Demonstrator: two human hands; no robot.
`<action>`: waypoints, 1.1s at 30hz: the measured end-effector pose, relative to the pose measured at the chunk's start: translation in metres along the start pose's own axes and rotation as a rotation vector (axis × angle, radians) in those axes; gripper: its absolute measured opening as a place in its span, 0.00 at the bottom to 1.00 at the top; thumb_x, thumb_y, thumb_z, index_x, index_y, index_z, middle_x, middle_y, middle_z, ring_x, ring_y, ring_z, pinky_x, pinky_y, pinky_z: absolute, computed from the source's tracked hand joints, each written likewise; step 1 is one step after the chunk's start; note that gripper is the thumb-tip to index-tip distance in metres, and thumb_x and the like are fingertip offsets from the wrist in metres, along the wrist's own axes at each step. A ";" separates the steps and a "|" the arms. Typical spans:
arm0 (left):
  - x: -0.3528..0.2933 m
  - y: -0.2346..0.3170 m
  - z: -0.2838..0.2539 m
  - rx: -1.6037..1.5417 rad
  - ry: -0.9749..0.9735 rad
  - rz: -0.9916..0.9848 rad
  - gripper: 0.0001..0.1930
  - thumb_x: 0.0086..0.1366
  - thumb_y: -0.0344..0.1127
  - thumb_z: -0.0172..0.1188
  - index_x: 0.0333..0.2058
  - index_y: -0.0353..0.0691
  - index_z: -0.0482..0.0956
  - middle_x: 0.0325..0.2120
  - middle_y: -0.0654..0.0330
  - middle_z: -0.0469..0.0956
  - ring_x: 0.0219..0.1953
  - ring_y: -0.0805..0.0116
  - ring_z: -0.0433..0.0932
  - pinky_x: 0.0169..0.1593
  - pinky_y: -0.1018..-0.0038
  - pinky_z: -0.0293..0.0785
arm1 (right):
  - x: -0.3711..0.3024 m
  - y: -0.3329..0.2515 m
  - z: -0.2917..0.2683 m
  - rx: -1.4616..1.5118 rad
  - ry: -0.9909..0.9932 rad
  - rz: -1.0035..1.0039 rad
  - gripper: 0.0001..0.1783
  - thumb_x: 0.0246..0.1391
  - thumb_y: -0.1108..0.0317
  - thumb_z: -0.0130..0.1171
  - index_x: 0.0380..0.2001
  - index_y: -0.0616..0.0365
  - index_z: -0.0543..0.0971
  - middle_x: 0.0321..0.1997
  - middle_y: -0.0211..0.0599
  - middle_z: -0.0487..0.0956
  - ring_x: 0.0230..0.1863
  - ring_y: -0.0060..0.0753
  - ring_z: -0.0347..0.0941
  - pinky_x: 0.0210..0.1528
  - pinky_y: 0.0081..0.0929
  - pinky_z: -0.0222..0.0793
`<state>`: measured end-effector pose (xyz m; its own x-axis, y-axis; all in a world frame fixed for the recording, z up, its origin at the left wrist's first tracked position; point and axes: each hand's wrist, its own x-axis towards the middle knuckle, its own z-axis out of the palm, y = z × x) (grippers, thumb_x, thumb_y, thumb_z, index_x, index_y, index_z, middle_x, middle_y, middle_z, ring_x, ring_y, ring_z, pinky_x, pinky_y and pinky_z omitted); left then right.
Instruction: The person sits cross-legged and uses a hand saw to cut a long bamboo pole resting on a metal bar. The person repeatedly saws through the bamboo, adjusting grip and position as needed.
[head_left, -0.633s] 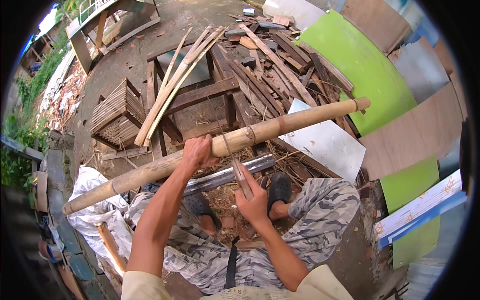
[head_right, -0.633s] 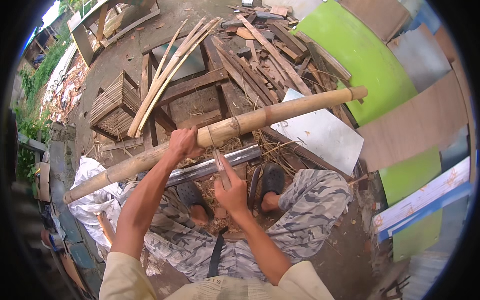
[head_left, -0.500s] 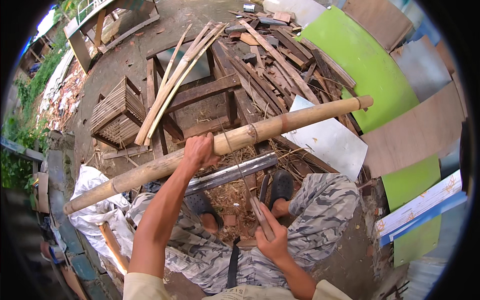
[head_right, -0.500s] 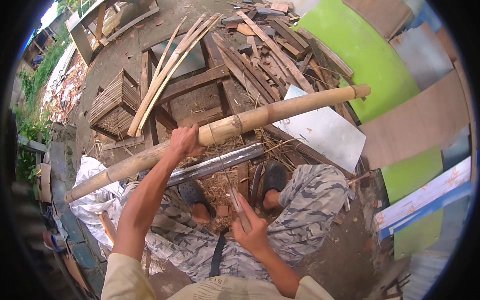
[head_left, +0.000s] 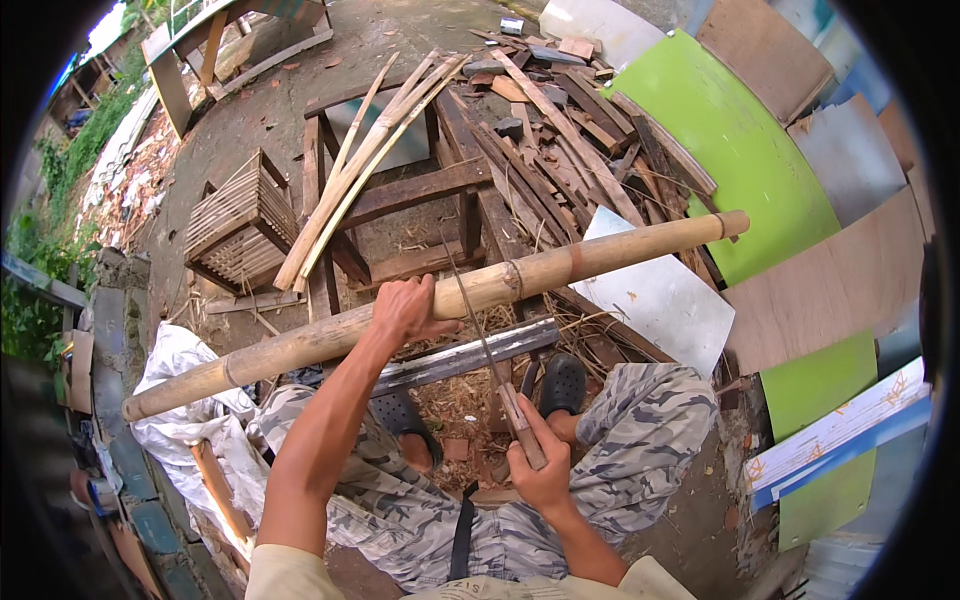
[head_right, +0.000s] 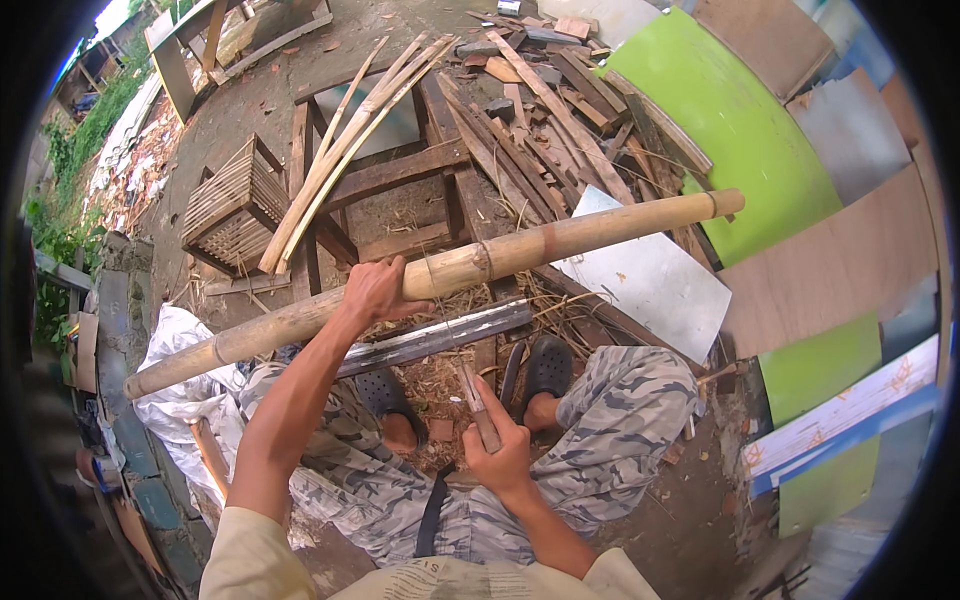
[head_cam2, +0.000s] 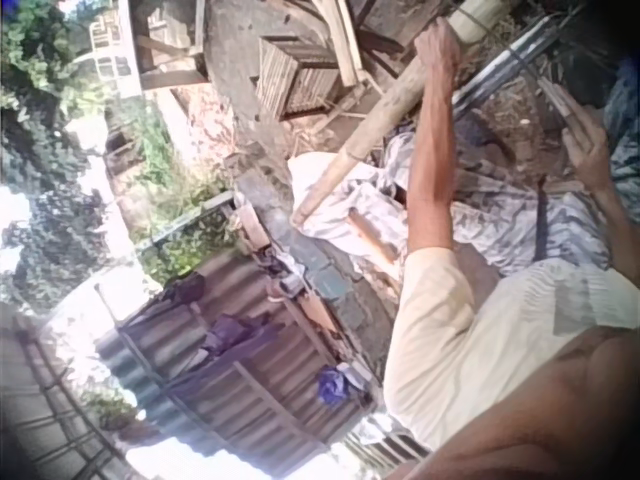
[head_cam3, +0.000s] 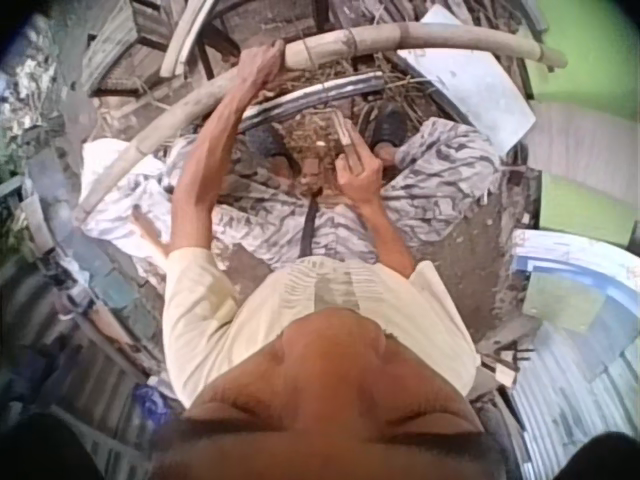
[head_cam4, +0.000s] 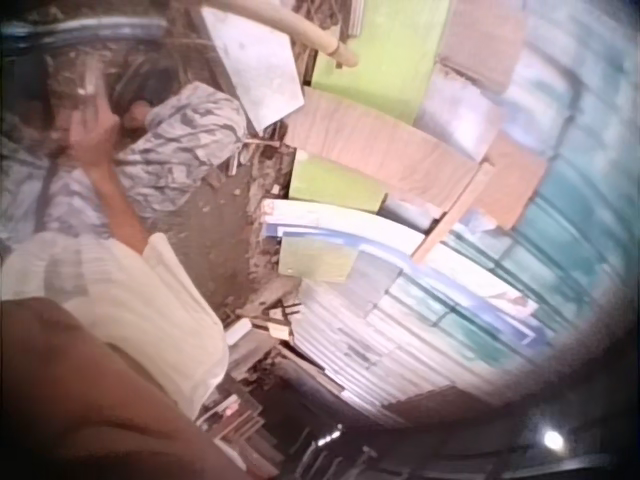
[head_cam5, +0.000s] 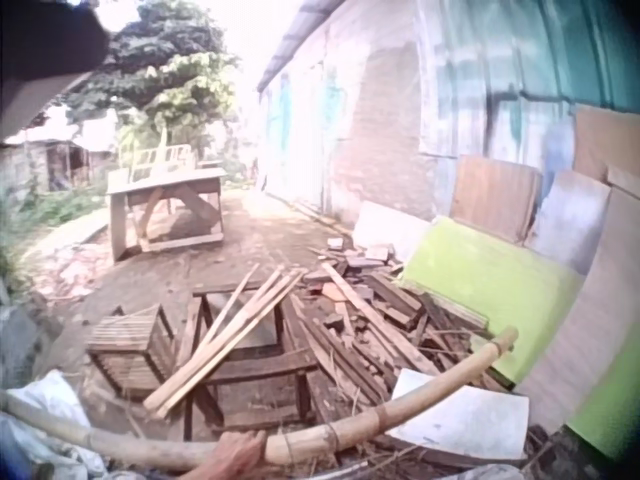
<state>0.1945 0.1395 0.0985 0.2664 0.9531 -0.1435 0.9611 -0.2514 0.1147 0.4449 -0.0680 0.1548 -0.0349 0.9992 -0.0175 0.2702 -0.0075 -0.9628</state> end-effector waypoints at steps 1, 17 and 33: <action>0.001 0.000 -0.002 -0.009 -0.007 0.013 0.42 0.47 0.72 0.67 0.36 0.29 0.75 0.21 0.48 0.80 0.23 0.51 0.81 0.31 0.59 0.77 | -0.001 0.000 0.000 -0.007 -0.007 0.014 0.33 0.51 0.78 0.54 0.65 0.63 0.72 0.44 0.40 0.85 0.30 0.15 0.72 0.33 0.18 0.70; -0.034 0.020 -0.003 -0.055 -0.035 0.083 0.50 0.51 0.81 0.58 0.40 0.27 0.75 0.21 0.47 0.81 0.24 0.49 0.82 0.31 0.57 0.77 | -0.044 0.011 -0.009 -0.069 0.008 -0.093 0.34 0.52 0.78 0.56 0.66 0.62 0.71 0.51 0.51 0.84 0.37 0.22 0.82 0.37 0.22 0.75; -0.038 0.036 -0.020 -0.307 -0.141 -0.190 0.39 0.65 0.71 0.51 0.45 0.33 0.80 0.30 0.43 0.84 0.34 0.44 0.84 0.38 0.52 0.78 | -0.056 0.035 -0.010 -0.134 -0.019 -0.065 0.33 0.49 0.78 0.57 0.62 0.73 0.71 0.52 0.59 0.82 0.36 0.35 0.86 0.37 0.24 0.78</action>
<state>0.2174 0.0973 0.1273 0.1136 0.9398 -0.3222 0.9332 0.0104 0.3592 0.4658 -0.1239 0.1242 -0.0744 0.9965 0.0375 0.3927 0.0638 -0.9174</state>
